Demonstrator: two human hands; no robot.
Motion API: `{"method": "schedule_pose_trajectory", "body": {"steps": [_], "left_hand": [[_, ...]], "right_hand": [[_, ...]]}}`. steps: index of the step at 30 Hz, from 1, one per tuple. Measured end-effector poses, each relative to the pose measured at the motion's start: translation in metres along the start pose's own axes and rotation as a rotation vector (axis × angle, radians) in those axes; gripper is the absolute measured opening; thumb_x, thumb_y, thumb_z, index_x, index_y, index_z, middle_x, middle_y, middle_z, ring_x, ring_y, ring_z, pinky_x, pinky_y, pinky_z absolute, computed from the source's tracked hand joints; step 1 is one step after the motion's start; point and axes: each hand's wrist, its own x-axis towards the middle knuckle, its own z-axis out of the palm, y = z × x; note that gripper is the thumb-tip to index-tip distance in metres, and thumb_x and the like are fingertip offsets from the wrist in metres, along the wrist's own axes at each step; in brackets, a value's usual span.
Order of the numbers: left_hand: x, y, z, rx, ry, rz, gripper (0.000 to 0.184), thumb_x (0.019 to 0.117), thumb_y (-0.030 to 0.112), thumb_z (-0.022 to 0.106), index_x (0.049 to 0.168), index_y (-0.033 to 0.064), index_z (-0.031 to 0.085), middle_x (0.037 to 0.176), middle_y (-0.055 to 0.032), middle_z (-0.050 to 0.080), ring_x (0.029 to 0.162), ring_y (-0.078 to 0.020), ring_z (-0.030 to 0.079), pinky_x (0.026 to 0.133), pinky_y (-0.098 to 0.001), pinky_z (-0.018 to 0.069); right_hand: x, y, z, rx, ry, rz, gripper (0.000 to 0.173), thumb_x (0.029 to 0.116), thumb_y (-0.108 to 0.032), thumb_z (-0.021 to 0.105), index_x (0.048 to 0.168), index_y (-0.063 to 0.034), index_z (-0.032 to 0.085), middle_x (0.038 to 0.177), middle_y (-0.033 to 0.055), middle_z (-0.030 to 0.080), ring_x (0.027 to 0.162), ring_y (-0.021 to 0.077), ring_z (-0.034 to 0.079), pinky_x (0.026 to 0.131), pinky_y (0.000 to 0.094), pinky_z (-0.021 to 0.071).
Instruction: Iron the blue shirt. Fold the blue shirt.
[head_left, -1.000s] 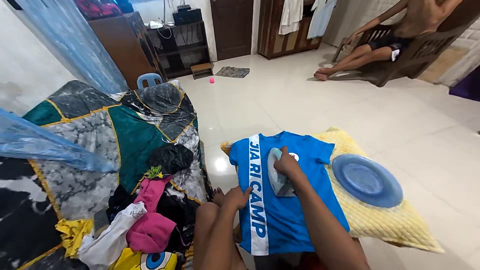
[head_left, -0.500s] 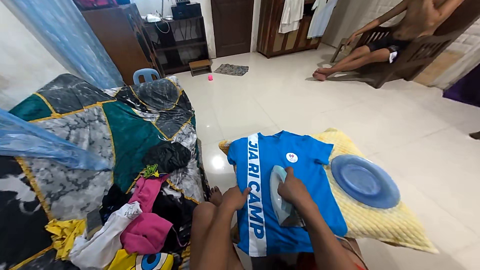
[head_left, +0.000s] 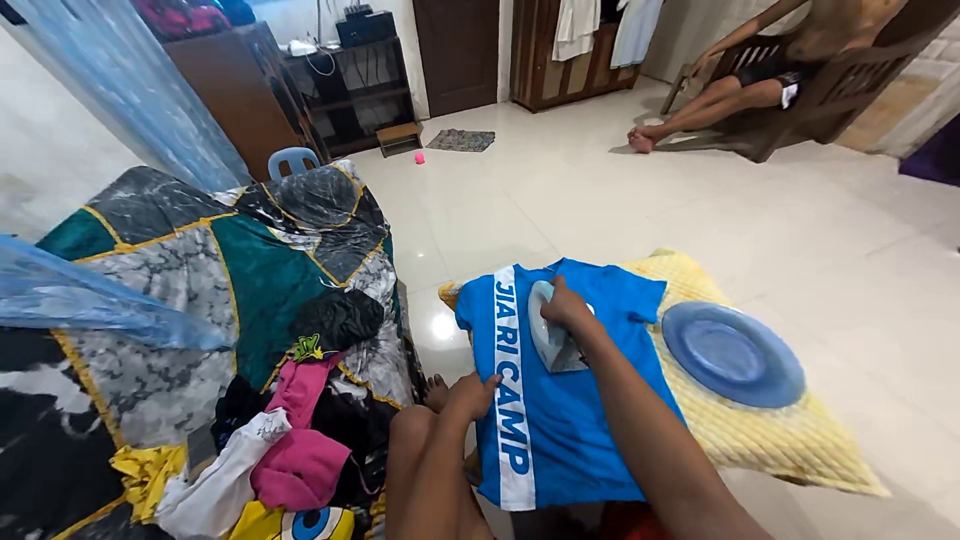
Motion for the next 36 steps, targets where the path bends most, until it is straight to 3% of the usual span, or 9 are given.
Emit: {"method": "schedule_pose_trajectory", "body": {"steps": [14,21,27,29,32,36], "left_hand": [[0.008,-0.011,0.013,-0.092,0.080,0.009,0.076,0.1006,0.072,0.038,0.137,0.0089,0.061,0.126,-0.0177,0.069,0.121,-0.0325,0.066,0.104,-0.0600,0.0497],[0.006,-0.001,0.017,-0.114,0.083,-0.076,0.081,0.1016,0.072,0.034,0.146,0.0062,0.052,0.133,-0.0213,0.065,0.126,-0.0364,0.062,0.106,-0.0624,0.0469],[-0.025,0.037,0.044,0.038,0.270,-0.272,0.079,0.1020,0.066,0.041,0.154,0.0069,0.039,0.131,-0.0203,0.067,0.123,-0.0370,0.065,0.100,-0.0594,0.0523],[-0.026,0.031,0.063,0.031,0.395,-0.265,0.079,0.1007,0.068,0.042,0.153,0.0085,0.043,0.132,-0.0218,0.066,0.122,-0.0388,0.065,0.098,-0.0596,0.0539],[-0.021,0.011,0.088,-0.044,0.568,-0.209,0.071,0.1021,0.066,0.040,0.143,0.0107,0.056,0.132,-0.0197,0.066,0.122,-0.0368,0.064,0.098,-0.0591,0.0538],[-0.021,-0.002,0.093,-0.110,0.611,-0.151,0.066,0.1053,0.061,0.038,0.132,0.0070,0.064,0.132,-0.0204,0.065,0.126,-0.0361,0.061,0.104,-0.0594,0.0496]], "right_hand": [[-0.149,0.035,0.038,0.003,-0.100,0.043,0.081,0.0890,-0.023,0.068,0.159,-0.0192,0.028,0.111,0.0208,0.071,0.101,0.0407,0.072,0.085,0.0614,0.0578],[-0.126,0.034,0.033,0.077,-0.079,-0.013,0.082,0.0851,-0.019,0.071,0.157,-0.0170,0.031,0.113,0.0209,0.071,0.103,0.0407,0.071,0.084,0.0619,0.0577],[-0.072,0.014,0.023,0.081,-0.053,-0.044,0.088,0.0818,-0.021,0.073,0.158,-0.0122,0.030,0.123,0.0220,0.068,0.113,0.0404,0.068,0.090,0.0620,0.0563],[-0.065,0.011,0.023,0.068,-0.054,-0.056,0.089,0.0807,-0.022,0.073,0.158,-0.0117,0.030,0.124,0.0222,0.068,0.114,0.0404,0.068,0.091,0.0619,0.0561],[-0.074,0.015,0.024,0.044,-0.061,-0.071,0.091,0.0797,-0.021,0.073,0.158,-0.0122,0.029,0.122,0.0222,0.068,0.112,0.0405,0.068,0.089,0.0614,0.0565],[-0.116,0.025,0.031,0.012,-0.102,-0.059,0.094,0.0791,-0.019,0.073,0.160,-0.0129,0.026,0.119,0.0217,0.069,0.110,0.0403,0.069,0.087,0.0610,0.0570]]}}
